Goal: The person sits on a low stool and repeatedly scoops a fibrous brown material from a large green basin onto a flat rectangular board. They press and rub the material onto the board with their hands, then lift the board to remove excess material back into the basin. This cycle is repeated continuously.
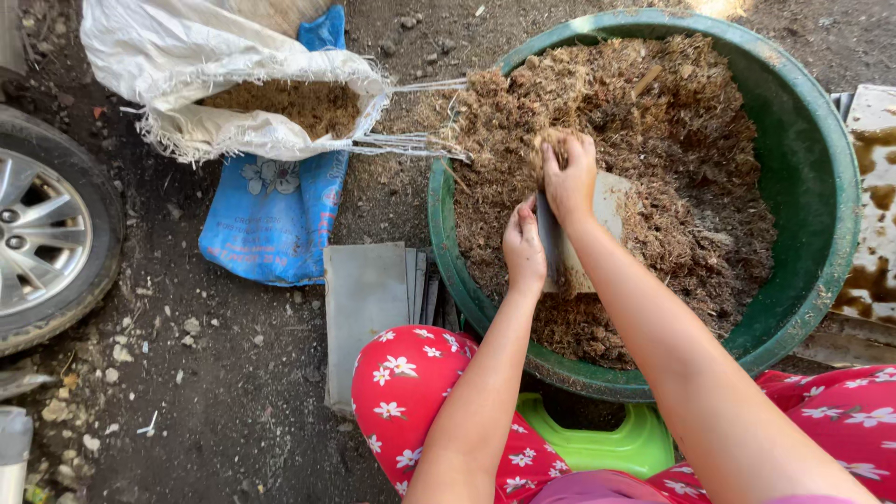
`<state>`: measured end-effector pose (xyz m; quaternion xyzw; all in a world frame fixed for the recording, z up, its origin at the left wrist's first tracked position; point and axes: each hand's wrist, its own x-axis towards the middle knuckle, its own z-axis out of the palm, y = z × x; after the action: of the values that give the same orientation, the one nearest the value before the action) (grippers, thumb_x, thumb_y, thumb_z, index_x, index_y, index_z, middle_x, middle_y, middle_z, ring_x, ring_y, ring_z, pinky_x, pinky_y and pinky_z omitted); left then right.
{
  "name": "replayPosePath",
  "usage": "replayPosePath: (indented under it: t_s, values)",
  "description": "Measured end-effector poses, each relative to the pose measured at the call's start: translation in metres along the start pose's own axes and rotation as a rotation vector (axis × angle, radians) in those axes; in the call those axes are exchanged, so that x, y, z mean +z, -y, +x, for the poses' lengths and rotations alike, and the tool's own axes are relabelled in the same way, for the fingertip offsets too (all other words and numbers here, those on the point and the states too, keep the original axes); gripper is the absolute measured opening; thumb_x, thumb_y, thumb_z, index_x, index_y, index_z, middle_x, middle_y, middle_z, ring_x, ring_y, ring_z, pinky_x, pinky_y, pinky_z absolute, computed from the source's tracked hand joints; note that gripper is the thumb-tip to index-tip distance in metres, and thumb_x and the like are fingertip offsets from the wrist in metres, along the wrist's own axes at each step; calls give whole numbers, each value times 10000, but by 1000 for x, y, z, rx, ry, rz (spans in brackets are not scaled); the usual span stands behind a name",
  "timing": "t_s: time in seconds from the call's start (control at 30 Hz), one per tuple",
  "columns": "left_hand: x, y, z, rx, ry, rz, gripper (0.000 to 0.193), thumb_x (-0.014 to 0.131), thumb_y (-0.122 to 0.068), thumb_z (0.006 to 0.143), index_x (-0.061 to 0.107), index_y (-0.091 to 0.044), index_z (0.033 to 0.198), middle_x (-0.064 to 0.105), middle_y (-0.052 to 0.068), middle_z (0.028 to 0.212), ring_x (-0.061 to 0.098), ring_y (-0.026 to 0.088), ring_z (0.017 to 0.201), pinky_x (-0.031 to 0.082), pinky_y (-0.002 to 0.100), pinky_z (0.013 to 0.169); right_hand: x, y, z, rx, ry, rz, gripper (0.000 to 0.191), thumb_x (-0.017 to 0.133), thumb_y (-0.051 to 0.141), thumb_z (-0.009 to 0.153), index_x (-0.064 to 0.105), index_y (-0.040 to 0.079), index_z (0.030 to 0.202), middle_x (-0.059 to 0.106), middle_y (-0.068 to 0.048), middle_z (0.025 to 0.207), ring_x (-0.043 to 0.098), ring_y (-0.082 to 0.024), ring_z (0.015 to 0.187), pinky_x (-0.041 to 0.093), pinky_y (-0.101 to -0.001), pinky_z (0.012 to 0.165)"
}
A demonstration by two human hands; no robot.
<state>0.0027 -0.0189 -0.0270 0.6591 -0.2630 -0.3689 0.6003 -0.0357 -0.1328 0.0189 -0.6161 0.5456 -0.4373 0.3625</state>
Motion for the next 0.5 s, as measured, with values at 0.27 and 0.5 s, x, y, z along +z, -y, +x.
replayPosePath:
  t_s: [0.27,0.5]
  values:
    - [0,10,-9,48,-31,10,607,482,-471,1057,562,14,1412,660,138,1347,630,213,1197,472,339,1045,-19,-23,7,174,-23,-178,235,653,244,1020,734,36,1093,541,-186,1305,559,-339,1182,455,-489,1051]
    - [-1,9,-11,-53,-51,121,613,476,-477,1049,561,6,1416,673,143,1312,627,227,1144,486,354,998,-6,-5,-14,137,51,-123,358,768,308,963,686,-2,1120,469,-235,1300,445,-397,1237,365,-537,1055]
